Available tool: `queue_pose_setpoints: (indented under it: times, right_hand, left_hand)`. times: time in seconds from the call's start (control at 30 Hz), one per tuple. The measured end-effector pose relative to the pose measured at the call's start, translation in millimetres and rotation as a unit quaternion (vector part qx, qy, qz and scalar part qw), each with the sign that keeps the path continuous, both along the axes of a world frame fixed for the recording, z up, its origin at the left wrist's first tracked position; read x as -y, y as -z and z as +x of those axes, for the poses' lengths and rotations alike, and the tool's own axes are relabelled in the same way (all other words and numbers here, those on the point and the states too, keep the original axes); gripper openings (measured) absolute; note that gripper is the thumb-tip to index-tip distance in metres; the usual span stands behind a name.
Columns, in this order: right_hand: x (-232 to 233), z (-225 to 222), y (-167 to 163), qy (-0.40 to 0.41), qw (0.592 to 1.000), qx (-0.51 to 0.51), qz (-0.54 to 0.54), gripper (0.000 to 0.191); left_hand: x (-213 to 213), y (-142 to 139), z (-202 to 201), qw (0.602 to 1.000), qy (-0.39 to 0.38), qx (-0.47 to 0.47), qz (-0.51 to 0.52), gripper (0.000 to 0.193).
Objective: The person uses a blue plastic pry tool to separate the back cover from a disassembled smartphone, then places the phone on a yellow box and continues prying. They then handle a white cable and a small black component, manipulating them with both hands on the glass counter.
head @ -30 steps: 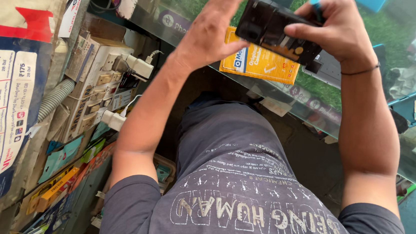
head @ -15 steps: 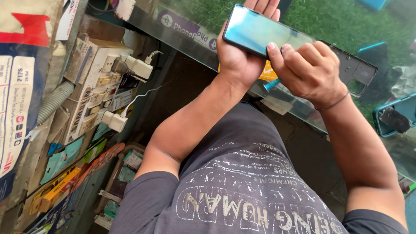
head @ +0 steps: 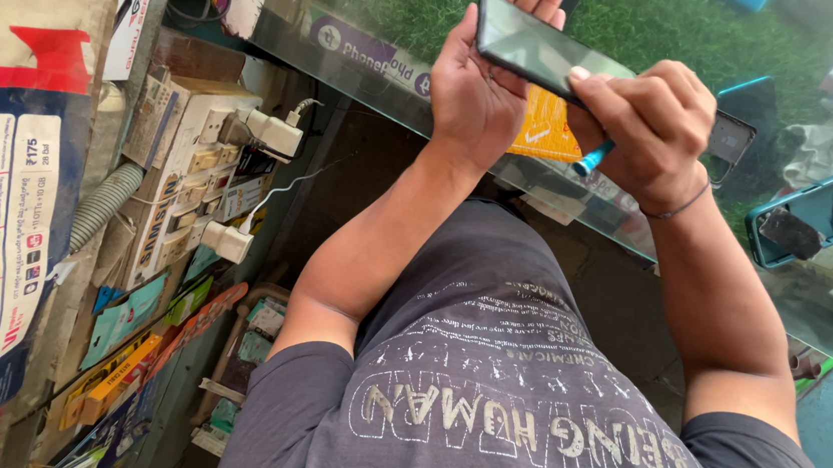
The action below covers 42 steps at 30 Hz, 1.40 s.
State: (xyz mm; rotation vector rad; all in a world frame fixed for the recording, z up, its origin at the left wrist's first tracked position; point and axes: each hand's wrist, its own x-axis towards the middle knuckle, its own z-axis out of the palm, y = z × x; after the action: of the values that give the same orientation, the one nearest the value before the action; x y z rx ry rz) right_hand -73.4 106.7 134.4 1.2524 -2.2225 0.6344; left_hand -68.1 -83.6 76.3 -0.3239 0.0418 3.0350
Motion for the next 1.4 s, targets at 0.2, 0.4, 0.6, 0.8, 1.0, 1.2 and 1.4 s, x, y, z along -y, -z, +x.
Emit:
queue_pose_setpoints:
  times: [0.2, 0.4, 0.6, 0.8, 1.0, 1.2, 1.4]
  right_hand:
    - [-1.8, 3.7, 5.1, -0.021, 0.992, -0.089, 0.086, 0.038]
    - [1.4, 2.2, 3.9, -0.014, 1.000, 0.025, -0.009, 0.033]
    - [2.0, 8.9, -1.2, 0.129, 0.971, 0.148, -0.134, 0.027]
    - [-13.2, 2.5, 7.3, 0.146, 0.856, 0.454, -0.197, 0.020]
    - [-1.5, -11.9, 31.7, 0.104, 0.814, 0.565, -0.085, 0.027]
    - [18.6, -19.8, 20.0, 0.094, 0.940, 0.328, 0.031, 0.036]
    - [33.5, 1.1, -14.3, 0.130, 0.935, 0.321, -0.071, 0.025]
  left_hand:
    - [-0.2, 8.5, 5.2, 0.998, 0.003, -0.068, -0.016, 0.054]
    - [-2.6, 14.6, 3.2, 1.000, 0.013, -0.027, 0.005, 0.058]
    - [11.9, -6.1, 2.3, 1.000, 0.017, 0.009, 0.016, 0.065]
    - [38.3, -52.8, 14.4, 0.993, -0.045, 0.091, 0.064, 0.096]
    - [44.6, -74.7, 18.7, 0.991, -0.058, 0.073, 0.098, 0.103]
    - [44.2, -77.7, 18.6, 0.991, -0.048, 0.080, 0.099, 0.105]
    - [31.5, -77.1, 20.6, 0.992, -0.005, 0.060, 0.115, 0.109]
